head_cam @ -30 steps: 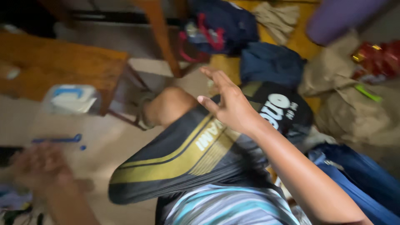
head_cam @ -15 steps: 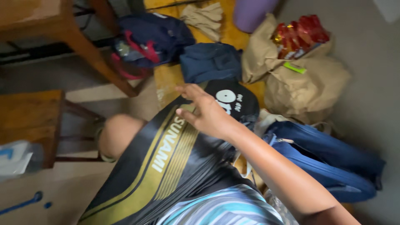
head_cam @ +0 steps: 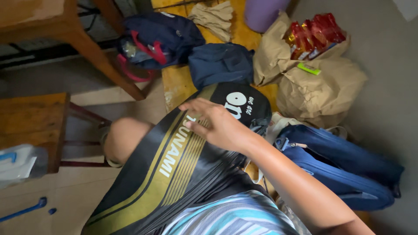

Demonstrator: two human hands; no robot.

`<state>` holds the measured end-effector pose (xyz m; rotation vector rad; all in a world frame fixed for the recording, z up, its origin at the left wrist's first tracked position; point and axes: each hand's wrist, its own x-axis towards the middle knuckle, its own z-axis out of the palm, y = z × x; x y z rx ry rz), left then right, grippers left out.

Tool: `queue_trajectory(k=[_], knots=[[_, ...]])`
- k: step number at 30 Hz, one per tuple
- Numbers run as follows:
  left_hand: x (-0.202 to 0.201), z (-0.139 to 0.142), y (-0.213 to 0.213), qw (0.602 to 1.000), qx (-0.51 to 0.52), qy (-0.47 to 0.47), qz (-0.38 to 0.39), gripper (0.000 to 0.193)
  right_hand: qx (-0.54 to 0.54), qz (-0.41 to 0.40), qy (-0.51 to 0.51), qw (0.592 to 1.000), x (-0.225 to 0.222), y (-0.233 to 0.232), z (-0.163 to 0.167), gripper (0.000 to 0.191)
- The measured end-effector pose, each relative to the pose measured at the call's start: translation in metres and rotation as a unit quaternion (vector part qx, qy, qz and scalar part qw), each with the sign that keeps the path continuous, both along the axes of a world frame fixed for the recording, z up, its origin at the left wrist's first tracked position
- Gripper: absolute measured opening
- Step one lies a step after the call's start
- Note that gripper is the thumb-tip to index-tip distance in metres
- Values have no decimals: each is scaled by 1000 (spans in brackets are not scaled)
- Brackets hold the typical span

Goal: The person sits on the floor with a badminton racket bag on their lap and hand-sews the zipper area using a needle and thread. They pull the thread through the zipper seam, use scissors to cut the thread, and continue stitching and tying off the thread by hand.

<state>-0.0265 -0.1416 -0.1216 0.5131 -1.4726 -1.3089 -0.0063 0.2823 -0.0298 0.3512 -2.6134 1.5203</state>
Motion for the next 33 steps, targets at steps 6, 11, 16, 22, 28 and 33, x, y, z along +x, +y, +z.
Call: queue_trajectory(k=[6,11,16,22,28,33], knots=[[3,39,135,819,107,-195,-529,29,85,-82,182,976,34,24,55,36],[5,81,294,375,-71,-435,-816,29,441,-93,278,848,77,55,85,60],[5,119,351,304,-413,-373,-773,33,493,-106,24,863,104,97,62,45],[-4,122,375,672,-560,111,-471,48,388,-202,-59,897,141,162,10,21],[-15,56,407,575,-520,-116,-621,20,11,-377,-115,919,157,205,-12,38],[0,-23,463,452,-617,-139,-629,22,-180,-349,-98,914,163,197,-22,47]])
